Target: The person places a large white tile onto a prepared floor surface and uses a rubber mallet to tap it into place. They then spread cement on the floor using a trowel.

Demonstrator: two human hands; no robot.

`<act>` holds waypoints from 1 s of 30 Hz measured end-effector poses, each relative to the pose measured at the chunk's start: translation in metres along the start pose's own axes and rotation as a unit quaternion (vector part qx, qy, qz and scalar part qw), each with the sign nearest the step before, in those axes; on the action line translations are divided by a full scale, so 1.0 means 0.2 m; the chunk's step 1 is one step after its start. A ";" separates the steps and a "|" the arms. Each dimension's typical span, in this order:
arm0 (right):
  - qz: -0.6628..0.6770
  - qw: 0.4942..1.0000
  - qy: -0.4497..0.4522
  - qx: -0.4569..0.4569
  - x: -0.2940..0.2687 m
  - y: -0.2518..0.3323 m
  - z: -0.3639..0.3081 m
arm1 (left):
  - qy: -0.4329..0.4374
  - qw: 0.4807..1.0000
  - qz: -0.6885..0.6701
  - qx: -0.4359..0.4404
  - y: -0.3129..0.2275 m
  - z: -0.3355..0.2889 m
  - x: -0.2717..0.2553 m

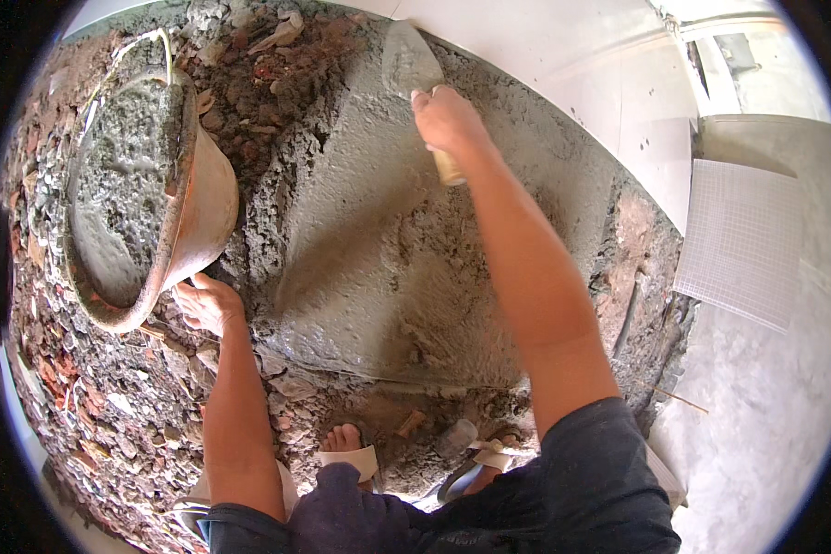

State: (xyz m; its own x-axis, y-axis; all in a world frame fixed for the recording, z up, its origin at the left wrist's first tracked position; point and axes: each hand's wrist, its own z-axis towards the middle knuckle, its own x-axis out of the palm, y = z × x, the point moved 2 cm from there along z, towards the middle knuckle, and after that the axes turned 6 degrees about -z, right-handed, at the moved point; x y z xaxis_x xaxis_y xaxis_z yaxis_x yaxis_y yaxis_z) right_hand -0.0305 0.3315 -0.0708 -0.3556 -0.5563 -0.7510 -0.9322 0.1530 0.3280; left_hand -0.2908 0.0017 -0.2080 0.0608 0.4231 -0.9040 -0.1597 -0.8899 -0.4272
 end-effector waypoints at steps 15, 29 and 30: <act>-0.377 0.915 -0.069 -0.127 -0.34 -0.63 0.04 | -0.024 1.000 -0.012 0.013 0.00 0.02 0.04; -0.306 0.946 -0.103 0.028 -0.39 -0.73 0.03 | 0.010 1.000 -0.003 -0.018 0.02 0.05 0.05; -0.293 0.951 -0.095 0.025 -0.40 -0.78 0.05 | 0.013 1.000 0.000 -0.022 0.03 0.06 0.06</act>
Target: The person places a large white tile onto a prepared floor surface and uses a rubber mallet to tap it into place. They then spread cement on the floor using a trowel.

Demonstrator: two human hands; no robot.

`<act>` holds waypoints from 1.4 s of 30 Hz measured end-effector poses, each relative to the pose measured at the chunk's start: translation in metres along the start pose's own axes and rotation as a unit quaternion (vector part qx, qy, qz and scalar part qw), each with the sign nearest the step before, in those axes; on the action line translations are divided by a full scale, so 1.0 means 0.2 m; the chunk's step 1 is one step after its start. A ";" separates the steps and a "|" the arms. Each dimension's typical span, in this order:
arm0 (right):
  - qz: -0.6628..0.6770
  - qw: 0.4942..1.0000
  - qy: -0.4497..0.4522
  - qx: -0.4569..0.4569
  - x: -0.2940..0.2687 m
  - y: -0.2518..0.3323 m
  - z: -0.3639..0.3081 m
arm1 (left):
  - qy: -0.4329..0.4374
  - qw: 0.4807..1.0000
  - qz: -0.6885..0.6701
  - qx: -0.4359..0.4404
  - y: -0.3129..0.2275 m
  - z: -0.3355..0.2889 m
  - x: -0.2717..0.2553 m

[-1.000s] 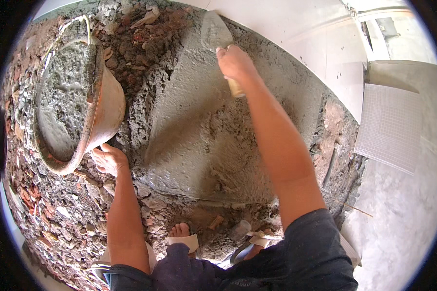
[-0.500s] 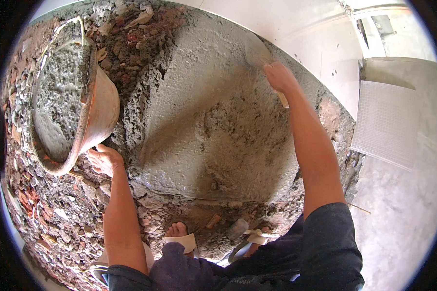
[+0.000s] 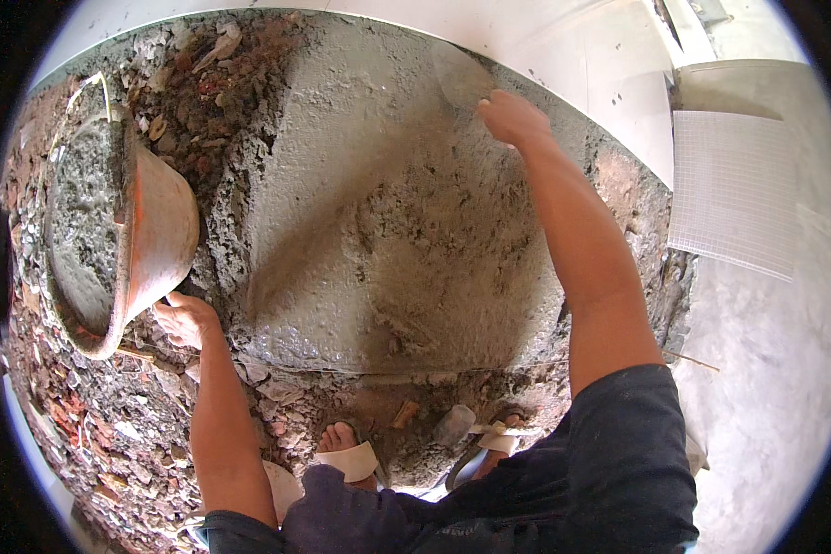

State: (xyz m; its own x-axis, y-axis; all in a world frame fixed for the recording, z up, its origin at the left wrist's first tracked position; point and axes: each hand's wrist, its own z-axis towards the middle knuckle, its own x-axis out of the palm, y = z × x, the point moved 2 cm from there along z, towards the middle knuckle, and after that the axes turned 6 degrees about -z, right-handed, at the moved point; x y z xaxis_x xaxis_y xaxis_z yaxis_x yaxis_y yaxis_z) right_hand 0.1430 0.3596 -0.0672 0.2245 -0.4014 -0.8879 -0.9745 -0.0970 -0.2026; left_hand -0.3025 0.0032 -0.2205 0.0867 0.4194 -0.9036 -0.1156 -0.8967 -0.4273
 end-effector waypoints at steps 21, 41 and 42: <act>0.032 0.999 -0.028 0.021 0.24 -0.61 -0.07 | -0.071 0.995 0.044 0.056 0.10 0.09 0.06; 0.369 0.923 0.046 0.096 0.23 -0.10 -0.24 | -0.076 0.995 0.019 0.064 0.06 0.08 0.10; 0.358 0.927 0.032 0.104 0.22 -0.10 -0.23 | -0.078 0.995 0.016 0.063 0.06 0.08 0.10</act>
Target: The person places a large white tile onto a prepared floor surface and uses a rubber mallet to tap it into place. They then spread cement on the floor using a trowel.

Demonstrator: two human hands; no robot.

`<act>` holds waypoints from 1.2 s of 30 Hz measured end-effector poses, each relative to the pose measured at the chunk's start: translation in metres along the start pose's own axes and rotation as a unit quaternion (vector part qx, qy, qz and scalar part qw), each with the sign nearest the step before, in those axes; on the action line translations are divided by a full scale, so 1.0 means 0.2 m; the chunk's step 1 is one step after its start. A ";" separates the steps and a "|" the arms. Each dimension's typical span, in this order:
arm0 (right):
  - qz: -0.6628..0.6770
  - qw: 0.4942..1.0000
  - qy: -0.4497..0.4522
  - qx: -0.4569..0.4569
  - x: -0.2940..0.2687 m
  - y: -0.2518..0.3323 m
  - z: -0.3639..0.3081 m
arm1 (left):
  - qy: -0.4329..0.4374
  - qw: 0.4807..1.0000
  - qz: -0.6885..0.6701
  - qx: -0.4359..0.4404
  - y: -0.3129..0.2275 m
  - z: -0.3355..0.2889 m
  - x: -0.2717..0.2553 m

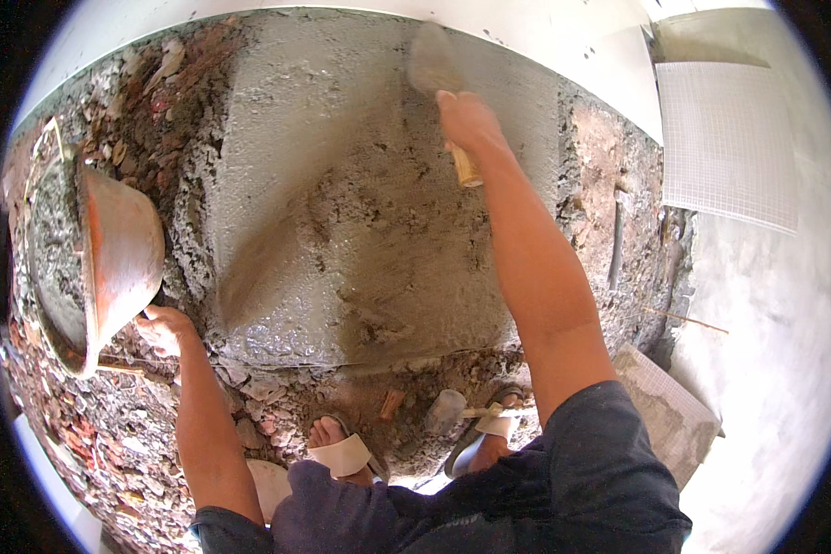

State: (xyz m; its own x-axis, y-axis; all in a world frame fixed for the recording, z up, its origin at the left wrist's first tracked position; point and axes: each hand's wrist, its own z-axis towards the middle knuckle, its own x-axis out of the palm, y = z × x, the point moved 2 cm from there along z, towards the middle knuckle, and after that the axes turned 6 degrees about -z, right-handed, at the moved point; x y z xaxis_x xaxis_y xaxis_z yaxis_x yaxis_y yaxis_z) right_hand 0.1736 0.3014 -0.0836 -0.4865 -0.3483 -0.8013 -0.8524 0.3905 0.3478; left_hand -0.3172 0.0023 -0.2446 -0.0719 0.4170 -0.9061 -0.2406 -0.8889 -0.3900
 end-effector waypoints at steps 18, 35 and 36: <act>-0.236 0.956 0.041 -0.169 0.20 0.02 -0.63 | 0.054 0.996 -0.043 -0.047 -0.11 -0.06 -0.13; -0.359 0.878 0.055 -0.312 0.29 -0.03 -0.73 | 0.061 0.995 -0.062 -0.047 -0.17 -0.07 -0.18; -0.357 0.880 0.063 -0.308 0.29 -0.06 -0.76 | 0.057 0.995 -0.065 -0.048 -0.18 -0.07 -0.18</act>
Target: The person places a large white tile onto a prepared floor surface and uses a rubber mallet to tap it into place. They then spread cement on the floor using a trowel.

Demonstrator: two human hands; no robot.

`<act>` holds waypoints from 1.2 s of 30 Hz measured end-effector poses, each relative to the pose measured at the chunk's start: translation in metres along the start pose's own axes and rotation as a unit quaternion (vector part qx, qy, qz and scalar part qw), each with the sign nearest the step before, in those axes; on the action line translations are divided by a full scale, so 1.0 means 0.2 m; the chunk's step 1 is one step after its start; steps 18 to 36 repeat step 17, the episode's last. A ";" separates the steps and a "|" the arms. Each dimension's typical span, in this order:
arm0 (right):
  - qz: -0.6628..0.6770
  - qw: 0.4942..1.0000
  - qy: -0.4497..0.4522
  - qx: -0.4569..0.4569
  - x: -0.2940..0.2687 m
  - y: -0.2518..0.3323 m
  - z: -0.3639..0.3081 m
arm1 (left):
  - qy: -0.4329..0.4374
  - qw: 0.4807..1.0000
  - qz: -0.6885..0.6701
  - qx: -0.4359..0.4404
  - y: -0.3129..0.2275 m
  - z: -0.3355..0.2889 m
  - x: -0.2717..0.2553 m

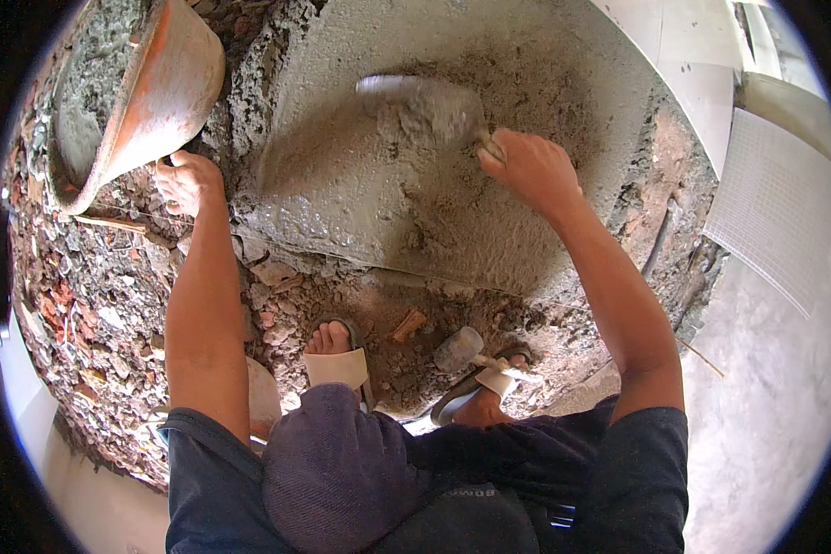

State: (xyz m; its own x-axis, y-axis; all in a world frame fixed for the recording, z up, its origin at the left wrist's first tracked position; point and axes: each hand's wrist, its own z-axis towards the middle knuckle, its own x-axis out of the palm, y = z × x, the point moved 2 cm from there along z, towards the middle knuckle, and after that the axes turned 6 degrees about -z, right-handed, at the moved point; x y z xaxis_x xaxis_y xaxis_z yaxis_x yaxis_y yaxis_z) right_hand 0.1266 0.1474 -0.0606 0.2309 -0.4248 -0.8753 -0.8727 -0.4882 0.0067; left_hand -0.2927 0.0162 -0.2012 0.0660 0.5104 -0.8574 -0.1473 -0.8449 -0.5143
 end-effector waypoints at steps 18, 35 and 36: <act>0.155 0.942 0.297 0.016 -0.09 -0.19 -0.04 | 0.030 0.999 -0.015 -0.028 -0.14 0.03 0.01; 0.155 0.942 0.297 0.016 -0.09 -0.19 -0.04 | 0.030 0.999 -0.015 -0.028 -0.14 0.03 0.01; 0.155 0.942 0.297 0.016 -0.09 -0.19 -0.04 | 0.030 0.999 -0.015 -0.028 -0.14 0.03 0.01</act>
